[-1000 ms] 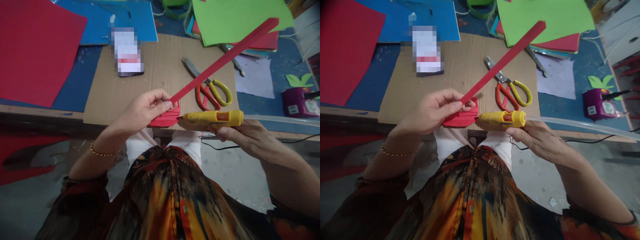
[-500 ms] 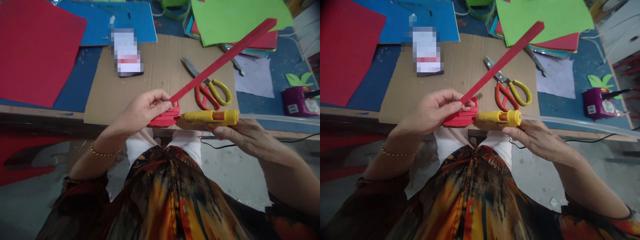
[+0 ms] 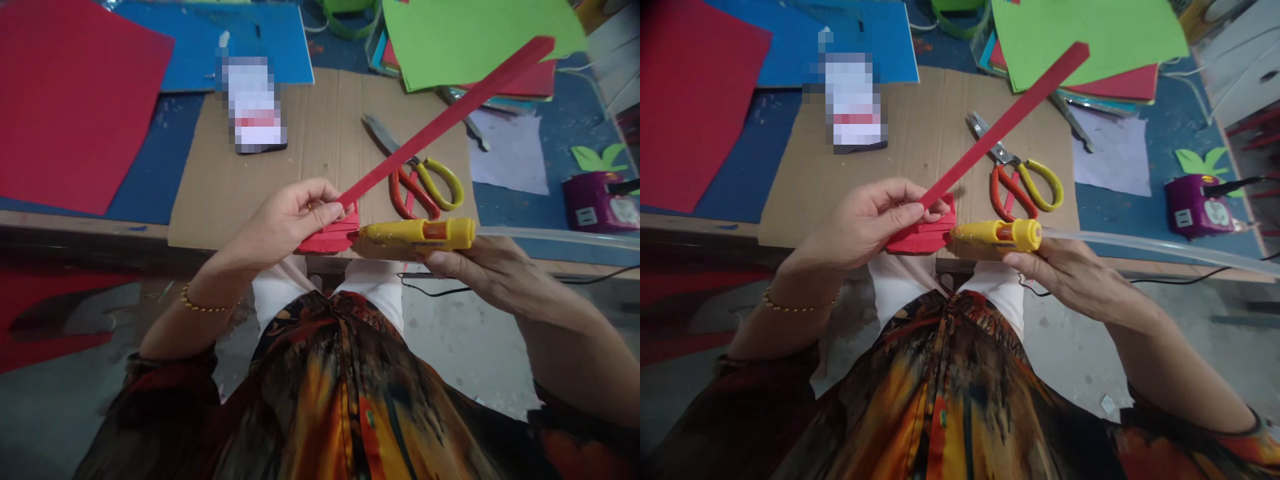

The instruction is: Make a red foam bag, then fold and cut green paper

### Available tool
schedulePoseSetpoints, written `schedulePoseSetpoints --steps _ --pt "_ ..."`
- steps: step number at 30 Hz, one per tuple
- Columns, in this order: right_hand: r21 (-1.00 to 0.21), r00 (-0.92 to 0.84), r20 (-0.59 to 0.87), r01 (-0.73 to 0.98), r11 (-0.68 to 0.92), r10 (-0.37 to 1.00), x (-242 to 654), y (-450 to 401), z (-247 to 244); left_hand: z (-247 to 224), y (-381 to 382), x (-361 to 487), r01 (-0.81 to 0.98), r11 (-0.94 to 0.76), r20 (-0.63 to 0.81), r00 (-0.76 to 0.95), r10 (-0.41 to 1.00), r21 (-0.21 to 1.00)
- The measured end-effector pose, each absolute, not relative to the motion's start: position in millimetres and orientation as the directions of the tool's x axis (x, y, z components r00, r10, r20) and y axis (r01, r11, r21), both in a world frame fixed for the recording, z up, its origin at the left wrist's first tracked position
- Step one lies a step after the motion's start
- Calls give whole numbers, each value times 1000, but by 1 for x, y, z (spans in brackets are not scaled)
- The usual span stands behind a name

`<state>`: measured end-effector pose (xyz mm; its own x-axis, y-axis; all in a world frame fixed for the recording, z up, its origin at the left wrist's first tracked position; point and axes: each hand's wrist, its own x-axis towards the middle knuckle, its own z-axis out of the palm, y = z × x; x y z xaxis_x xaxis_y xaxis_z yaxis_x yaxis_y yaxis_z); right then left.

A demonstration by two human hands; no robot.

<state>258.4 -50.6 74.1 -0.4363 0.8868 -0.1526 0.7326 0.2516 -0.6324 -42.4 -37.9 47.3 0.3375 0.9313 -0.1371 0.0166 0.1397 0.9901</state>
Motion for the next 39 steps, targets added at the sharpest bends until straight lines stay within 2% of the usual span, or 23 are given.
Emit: schedulePoseSetpoints --steps 8,15,21,26,39 --pt "-626 -432 -125 733 267 893 263 -53 75 45 -38 -43 18 121 -120 346 931 992" --pt "-651 -446 -157 717 247 881 257 -51 76 45 -38 -43 30 127 -129 340 932 992" --pt "-578 -359 -216 796 177 908 265 -53 75 46 -37 -43 39 128 -134 333 933 991" --pt "-581 -340 -221 798 157 914 263 -53 74 46 -38 -42 23 135 -135 332 934 991" --pt "-610 -401 -173 761 222 900 258 -51 74 49 -39 -42 17 142 -139 329 934 990"
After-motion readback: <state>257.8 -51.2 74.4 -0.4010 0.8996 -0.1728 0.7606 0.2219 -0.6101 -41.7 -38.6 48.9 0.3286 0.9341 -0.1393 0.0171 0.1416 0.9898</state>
